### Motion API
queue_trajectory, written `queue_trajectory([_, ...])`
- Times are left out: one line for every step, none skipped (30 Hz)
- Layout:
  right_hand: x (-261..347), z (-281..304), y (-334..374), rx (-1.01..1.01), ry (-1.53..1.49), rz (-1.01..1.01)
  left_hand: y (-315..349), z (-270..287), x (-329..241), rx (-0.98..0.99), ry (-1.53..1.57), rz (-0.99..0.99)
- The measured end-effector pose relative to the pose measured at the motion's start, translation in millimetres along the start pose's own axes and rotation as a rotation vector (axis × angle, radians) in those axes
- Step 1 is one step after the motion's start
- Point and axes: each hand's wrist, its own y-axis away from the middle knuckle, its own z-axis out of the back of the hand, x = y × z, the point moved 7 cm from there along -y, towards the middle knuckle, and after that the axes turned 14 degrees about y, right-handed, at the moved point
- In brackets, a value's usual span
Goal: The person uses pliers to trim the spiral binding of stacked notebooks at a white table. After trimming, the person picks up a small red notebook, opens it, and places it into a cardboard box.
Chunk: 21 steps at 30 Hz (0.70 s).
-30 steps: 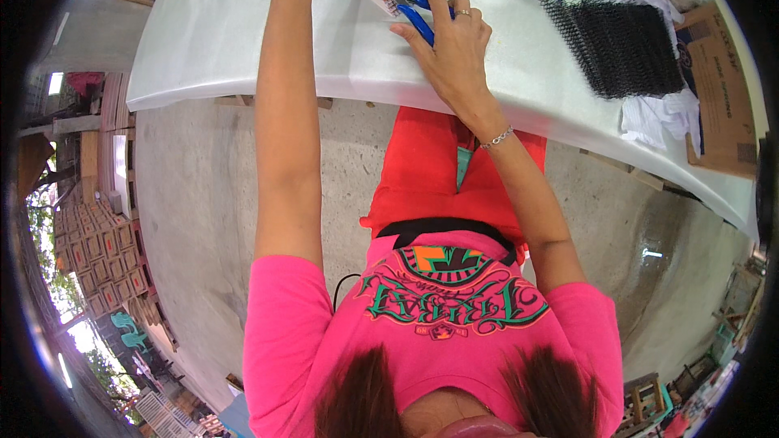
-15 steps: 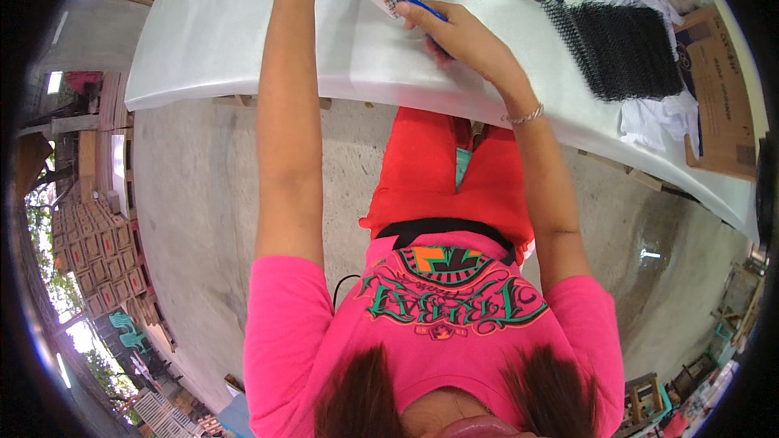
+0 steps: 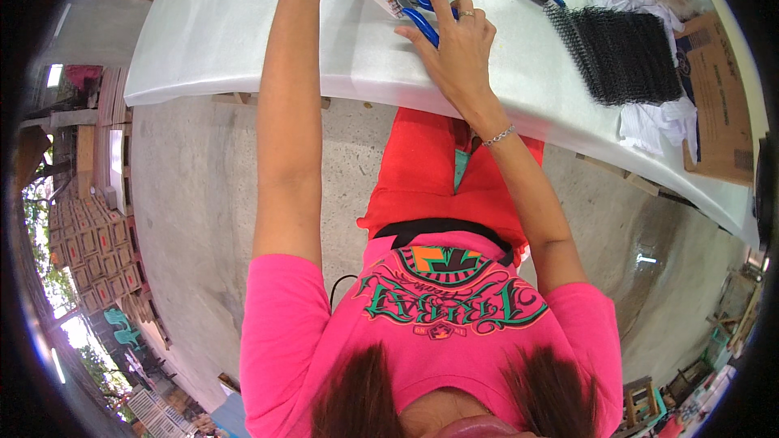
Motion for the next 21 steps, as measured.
queue_trajectory([0.0,0.3,-0.9,-0.023,0.016,0.013,-0.1,-1.3,-0.9,0.001,-0.014,-0.005])
queue_trajectory([-0.2,-3.2,-2.6,0.047,-0.011,-0.001,0.4,-1.4,-2.2,0.001,-0.031,-0.009])
queue_trajectory([-1.4,-6.5,-4.5,0.116,-0.038,-0.014,0.5,-1.3,-3.0,0.001,-0.046,-0.012])
queue_trajectory([-3.0,-9.5,-6.5,0.185,-0.065,-0.028,0.5,-1.3,-4.4,0.012,-0.077,-0.036])
queue_trajectory([-4.3,-12.0,-9.9,0.342,-0.111,-0.081,0.9,-0.2,-5.3,0.021,-0.109,-0.06])
queue_trajectory([-3.7,-7.5,-14.6,0.5,-0.159,-0.132,1.7,0.6,-6.6,0.03,-0.142,-0.082])
queue_trajectory([-3.6,-5.3,-17.6,0.659,-0.205,-0.184,2.2,2.0,-6.1,0.022,-0.129,-0.083])
queue_trajectory([-6.2,-2.4,-24.5,0.758,-0.266,-0.175,2.1,-0.3,-6.0,0.017,-0.111,-0.083])
queue_trajectory([-11.7,-2.1,-33.3,0.855,-0.33,-0.162,0.7,-1.2,-7.2,0.013,-0.095,-0.087])
queue_trajectory([-14.3,-3.9,-35.3,0.952,-0.394,-0.148,1.1,0.2,-7.0,0.005,-0.094,-0.074])
queue_trajectory([-19.1,-3.4,-39.0,0.824,-0.363,-0.107,0.6,1.0,-5.8,0.001,-0.092,-0.065])
queue_trajectory([-23.2,-8.0,-34.9,0.697,-0.332,-0.067,-1.5,1.0,-5.4,-0.004,-0.09,-0.056])
queue_trajectory([-25.2,-10.9,-29.7,0.58,-0.3,-0.028,-0.8,-0.2,-5.3,0.002,-0.08,-0.055])
queue_trajectory([-26.4,-4.9,-27.0,0.455,-0.206,0.005,1.4,-2.2,-3.0,0.005,-0.061,-0.054])
queue_trajectory([-26.6,3.5,-21.4,0.329,-0.112,0.037,2.8,-3.5,-0.3,0.007,-0.041,-0.054])
queue_trajectory([-23.5,11.8,-17.7,0.203,-0.027,0.076,2.2,-3.7,-5.6,0.029,-0.15,-0.129])
queue_trajectory([-23.8,9.2,-13.0,0.193,-0.055,0.063,1.0,-3.6,-11.6,0.053,-0.264,-0.201])
queue_trajectory([-24.5,7.4,-8.7,0.183,-0.082,0.049,1.1,-4.7,-17.0,0.079,-0.378,-0.272])
queue_trajectory([-25.3,5.6,-5.3,0.173,-0.109,0.034,0.0,-1.5,-14.2,0.057,-0.282,-0.212])
queue_trajectory([-25.2,4.6,-4.1,0.159,-0.111,0.041,-0.2,-1.7,-8.7,0.035,-0.178,-0.152])
queue_trajectory([-24.8,3.5,-3.7,0.146,-0.114,0.048,0.0,-1.2,-3.4,0.013,-0.074,-0.093])
